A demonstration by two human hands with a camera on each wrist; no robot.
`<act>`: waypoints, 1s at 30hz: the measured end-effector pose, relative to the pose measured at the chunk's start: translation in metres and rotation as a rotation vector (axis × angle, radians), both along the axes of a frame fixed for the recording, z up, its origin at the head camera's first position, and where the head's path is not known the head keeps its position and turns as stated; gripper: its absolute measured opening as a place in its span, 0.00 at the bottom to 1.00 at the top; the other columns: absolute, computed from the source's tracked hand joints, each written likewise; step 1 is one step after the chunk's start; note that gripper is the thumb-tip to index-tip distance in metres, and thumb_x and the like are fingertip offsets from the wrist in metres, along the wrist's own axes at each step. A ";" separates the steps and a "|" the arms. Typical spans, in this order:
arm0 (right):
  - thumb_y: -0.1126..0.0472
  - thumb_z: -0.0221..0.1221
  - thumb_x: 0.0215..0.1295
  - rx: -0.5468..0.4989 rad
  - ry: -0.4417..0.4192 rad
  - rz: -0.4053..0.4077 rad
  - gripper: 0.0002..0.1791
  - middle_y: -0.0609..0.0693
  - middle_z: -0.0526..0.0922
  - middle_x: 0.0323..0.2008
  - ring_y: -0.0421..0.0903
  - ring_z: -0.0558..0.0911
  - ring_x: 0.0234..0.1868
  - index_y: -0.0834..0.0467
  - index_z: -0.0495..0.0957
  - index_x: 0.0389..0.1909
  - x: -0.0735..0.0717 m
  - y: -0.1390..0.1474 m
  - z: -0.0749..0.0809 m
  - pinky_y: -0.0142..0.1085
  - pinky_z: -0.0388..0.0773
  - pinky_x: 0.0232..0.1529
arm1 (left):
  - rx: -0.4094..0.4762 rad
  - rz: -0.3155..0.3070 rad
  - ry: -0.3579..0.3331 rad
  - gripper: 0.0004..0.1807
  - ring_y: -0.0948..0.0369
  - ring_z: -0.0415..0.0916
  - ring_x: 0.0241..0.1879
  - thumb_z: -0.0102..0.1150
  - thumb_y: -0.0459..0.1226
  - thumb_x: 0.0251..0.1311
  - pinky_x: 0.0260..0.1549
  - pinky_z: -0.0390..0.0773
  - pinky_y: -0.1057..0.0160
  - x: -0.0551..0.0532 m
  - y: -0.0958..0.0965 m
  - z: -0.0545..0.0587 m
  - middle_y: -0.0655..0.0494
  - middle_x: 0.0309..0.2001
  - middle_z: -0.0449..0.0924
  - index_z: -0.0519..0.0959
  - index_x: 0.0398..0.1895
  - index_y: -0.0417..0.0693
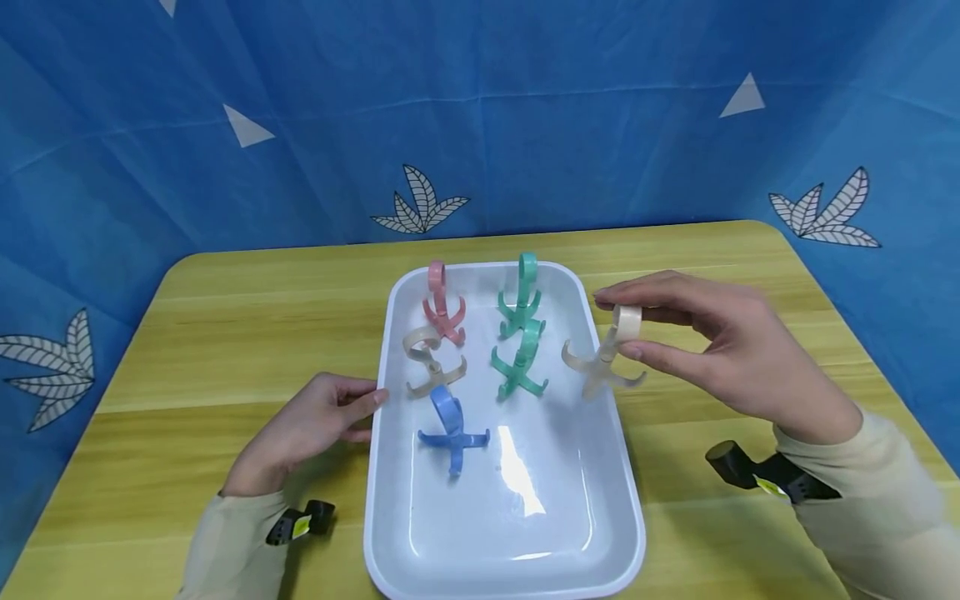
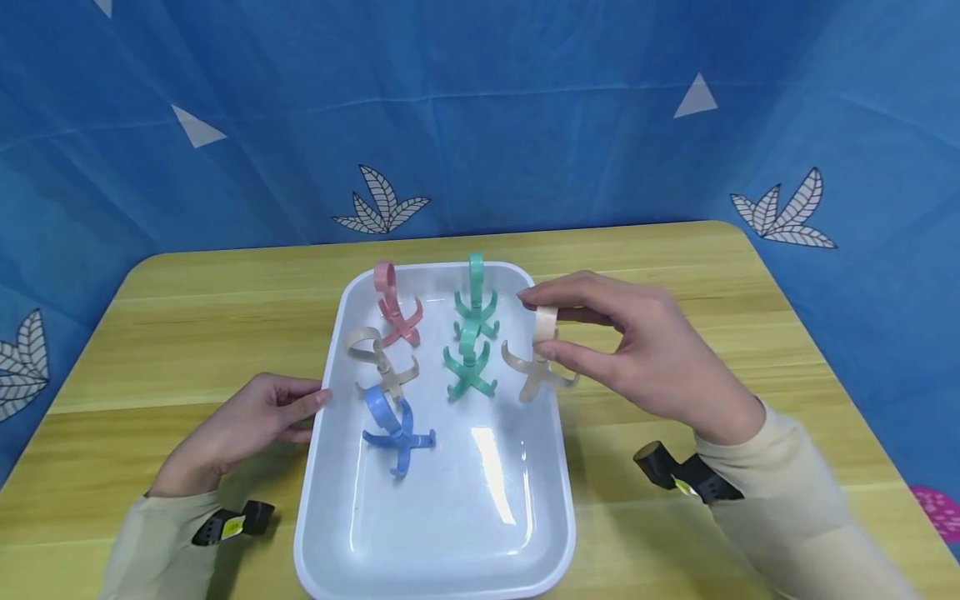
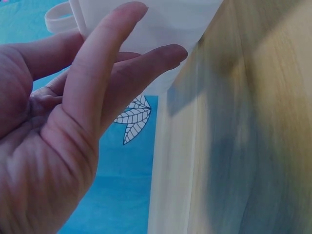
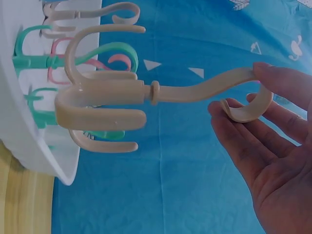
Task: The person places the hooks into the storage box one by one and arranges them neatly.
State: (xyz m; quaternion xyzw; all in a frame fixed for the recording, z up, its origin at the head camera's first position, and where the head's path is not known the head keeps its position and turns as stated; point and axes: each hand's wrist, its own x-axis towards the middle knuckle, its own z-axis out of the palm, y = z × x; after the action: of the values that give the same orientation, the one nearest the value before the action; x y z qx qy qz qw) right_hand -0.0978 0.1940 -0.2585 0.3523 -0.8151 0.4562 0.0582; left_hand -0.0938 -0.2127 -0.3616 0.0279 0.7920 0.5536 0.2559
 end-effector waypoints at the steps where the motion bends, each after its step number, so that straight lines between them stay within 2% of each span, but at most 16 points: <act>1: 0.81 0.69 0.50 0.006 0.005 0.002 0.31 0.49 0.82 0.54 0.45 0.80 0.54 0.58 0.80 0.56 0.000 -0.001 0.000 0.32 0.79 0.53 | 0.001 0.000 0.001 0.20 0.51 0.81 0.46 0.51 0.35 0.74 0.40 0.85 0.58 0.000 0.000 0.000 0.39 0.49 0.80 0.74 0.60 0.27; 10: 0.77 0.69 0.53 0.039 -0.019 -0.003 0.30 0.45 0.82 0.54 0.44 0.80 0.53 0.54 0.80 0.57 0.002 -0.004 -0.003 0.30 0.79 0.51 | -0.003 -0.002 -0.001 0.20 0.51 0.81 0.46 0.52 0.35 0.73 0.40 0.85 0.58 -0.002 0.000 0.000 0.40 0.48 0.81 0.74 0.60 0.28; 18: 0.76 0.72 0.49 0.076 0.027 0.011 0.31 0.43 0.82 0.53 0.41 0.80 0.53 0.55 0.81 0.56 0.004 -0.009 -0.010 0.30 0.79 0.51 | 0.020 -0.018 -0.004 0.20 0.51 0.80 0.48 0.52 0.35 0.73 0.41 0.85 0.58 -0.003 -0.001 -0.002 0.39 0.50 0.80 0.74 0.60 0.28; 30: 0.72 0.70 0.55 0.074 -0.055 0.133 0.28 0.42 0.81 0.54 0.42 0.81 0.52 0.52 0.79 0.58 0.006 -0.021 -0.020 0.34 0.81 0.50 | 0.019 -0.012 -0.009 0.20 0.51 0.80 0.48 0.51 0.36 0.74 0.42 0.84 0.59 -0.001 -0.002 -0.001 0.39 0.50 0.80 0.75 0.59 0.28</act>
State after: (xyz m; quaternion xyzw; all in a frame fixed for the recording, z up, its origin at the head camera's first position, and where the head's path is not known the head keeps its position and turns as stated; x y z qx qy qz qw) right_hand -0.0920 0.1726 -0.2788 0.3946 -0.8075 0.4383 -0.0077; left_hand -0.0949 -0.2144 -0.3630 0.0325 0.7853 0.5599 0.2623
